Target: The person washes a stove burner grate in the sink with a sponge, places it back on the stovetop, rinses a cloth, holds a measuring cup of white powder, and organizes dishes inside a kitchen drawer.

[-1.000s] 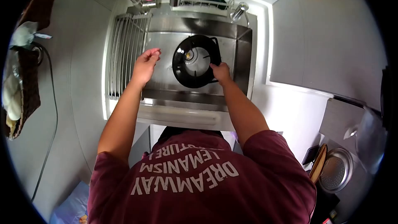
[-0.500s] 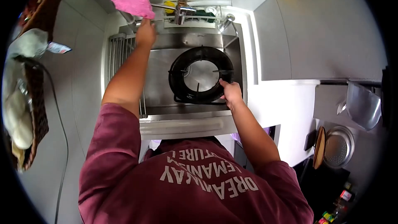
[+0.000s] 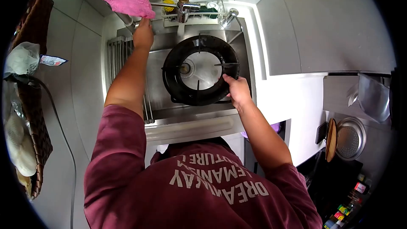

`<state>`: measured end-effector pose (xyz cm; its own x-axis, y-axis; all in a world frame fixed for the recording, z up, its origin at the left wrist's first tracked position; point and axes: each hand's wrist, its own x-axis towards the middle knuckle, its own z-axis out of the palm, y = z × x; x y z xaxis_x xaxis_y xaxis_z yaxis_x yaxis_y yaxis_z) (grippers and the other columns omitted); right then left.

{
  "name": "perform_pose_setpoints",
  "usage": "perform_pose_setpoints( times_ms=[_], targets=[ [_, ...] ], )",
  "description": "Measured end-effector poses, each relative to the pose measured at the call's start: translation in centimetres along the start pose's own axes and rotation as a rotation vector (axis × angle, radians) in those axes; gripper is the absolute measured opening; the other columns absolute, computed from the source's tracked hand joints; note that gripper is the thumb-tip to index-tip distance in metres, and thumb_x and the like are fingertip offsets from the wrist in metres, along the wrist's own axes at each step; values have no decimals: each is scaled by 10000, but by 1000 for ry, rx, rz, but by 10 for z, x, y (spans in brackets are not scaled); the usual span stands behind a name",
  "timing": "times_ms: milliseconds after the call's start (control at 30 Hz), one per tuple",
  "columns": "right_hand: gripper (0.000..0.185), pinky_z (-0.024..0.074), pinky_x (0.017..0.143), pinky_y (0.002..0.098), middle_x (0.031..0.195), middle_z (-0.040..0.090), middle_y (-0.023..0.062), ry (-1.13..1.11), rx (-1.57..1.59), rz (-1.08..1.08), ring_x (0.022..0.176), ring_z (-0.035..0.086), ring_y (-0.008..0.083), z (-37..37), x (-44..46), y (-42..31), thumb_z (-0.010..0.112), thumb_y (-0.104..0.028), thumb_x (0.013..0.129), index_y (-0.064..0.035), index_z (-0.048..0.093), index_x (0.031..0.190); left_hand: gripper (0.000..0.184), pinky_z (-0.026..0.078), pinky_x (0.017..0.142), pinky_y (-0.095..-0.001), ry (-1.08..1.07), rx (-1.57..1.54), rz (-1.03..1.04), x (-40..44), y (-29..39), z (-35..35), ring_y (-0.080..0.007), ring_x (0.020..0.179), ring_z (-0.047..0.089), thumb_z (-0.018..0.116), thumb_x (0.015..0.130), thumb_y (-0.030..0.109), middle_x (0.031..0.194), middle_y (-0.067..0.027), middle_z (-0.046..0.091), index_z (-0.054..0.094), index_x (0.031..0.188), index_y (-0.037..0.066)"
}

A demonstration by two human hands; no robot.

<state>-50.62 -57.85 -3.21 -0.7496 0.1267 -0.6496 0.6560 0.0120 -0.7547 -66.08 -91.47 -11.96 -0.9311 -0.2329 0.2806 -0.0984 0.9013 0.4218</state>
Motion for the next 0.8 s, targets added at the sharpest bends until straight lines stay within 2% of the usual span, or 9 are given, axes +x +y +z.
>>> perform_pose_setpoints(
  times_ms=[67, 167, 233, 333, 433, 533, 633, 767, 800],
  targets=[
    [185, 390, 440, 235, 740, 661, 41, -8, 46, -3, 529, 568, 109, 4, -1, -1, 610, -195, 894, -17, 662, 880, 443, 475, 874, -453, -8, -26, 30, -1, -3, 0, -401, 1045, 565, 547, 903, 170, 1203, -188, 574, 467, 1322, 49],
    [227, 428, 513, 285, 754, 657, 67, -17, 26, 2, 601, 584, 146, 2, -1, -3, 634, -210, 876, 13, 658, 842, 492, 452, 930, -437, 180, -122, 8, -18, 8, 3, -388, 1126, 537, 550, 915, 217, 1256, -209, 544, 433, 1355, 30],
    [252, 445, 550, 313, 761, 654, 82, -21, -3, 1, 643, 593, 167, 2, 3, -3, 648, -218, 864, 31, 655, 820, 565, 412, 994, -393, 200, -200, 10, -51, 5, 6, -323, 1203, 513, 562, 922, 308, 1310, -190, 525, 410, 1373, 3],
    [260, 445, 542, 319, 757, 652, 86, -29, -10, -17, 643, 594, 171, 2, 11, -8, 652, -217, 856, 40, 651, 813, 608, 400, 980, -367, -307, -942, -647, -130, 6, -7, -219, 1186, 520, 564, 917, 438, 1300, -114, 548, 459, 1344, 17],
    [227, 441, 507, 284, 752, 659, 76, -64, -23, -67, 608, 599, 150, 5, 15, -18, 629, -198, 875, 25, 652, 839, 577, 404, 955, -380, -446, -1321, -1155, -190, 68, -45, -215, 1150, 542, 558, 906, 500, 1285, -80, 566, 491, 1332, 117],
    [173, 416, 475, 230, 774, 684, 80, -115, -67, -85, 612, 621, 125, 3, 12, -30, 588, -177, 907, -18, 655, 893, 573, 395, 988, -410, -474, -1667, -1192, -202, 94, -66, -224, 1121, 558, 586, 881, 507, 1235, -58, 600, 524, 1279, 99],
    [168, 398, 471, 219, 768, 687, 79, -219, -59, -112, 604, 618, 116, -3, 30, -22, 587, -177, 910, -23, 655, 899, 575, 400, 978, -437, -681, -1540, -1197, -192, 78, -74, -215, 1123, 553, 612, 866, 488, 1237, -64, 591, 500, 1295, 122],
    [205, 413, 525, 267, 740, 646, 32, -352, -22, -82, 590, 550, 109, 0, 34, -26, 631, -216, 896, -18, 661, 848, 401, 442, 967, -383, -639, -1461, -1011, -191, 57, -69, -218, 1033, 622, 580, 919, 333, 1161, -66, 644, 554, 1219, 69],
    [218, 412, 528, 250, 761, 656, 31, -425, -19, -95, 603, 562, 104, -2, 52, -12, 635, -238, 894, -23, 665, 883, 316, 475, 932, -345, -609, -1504, -1046, -186, 70, -89, -219, 964, 648, 564, 918, 245, 1083, -86, 669, 596, 1135, 17]
  ],
)
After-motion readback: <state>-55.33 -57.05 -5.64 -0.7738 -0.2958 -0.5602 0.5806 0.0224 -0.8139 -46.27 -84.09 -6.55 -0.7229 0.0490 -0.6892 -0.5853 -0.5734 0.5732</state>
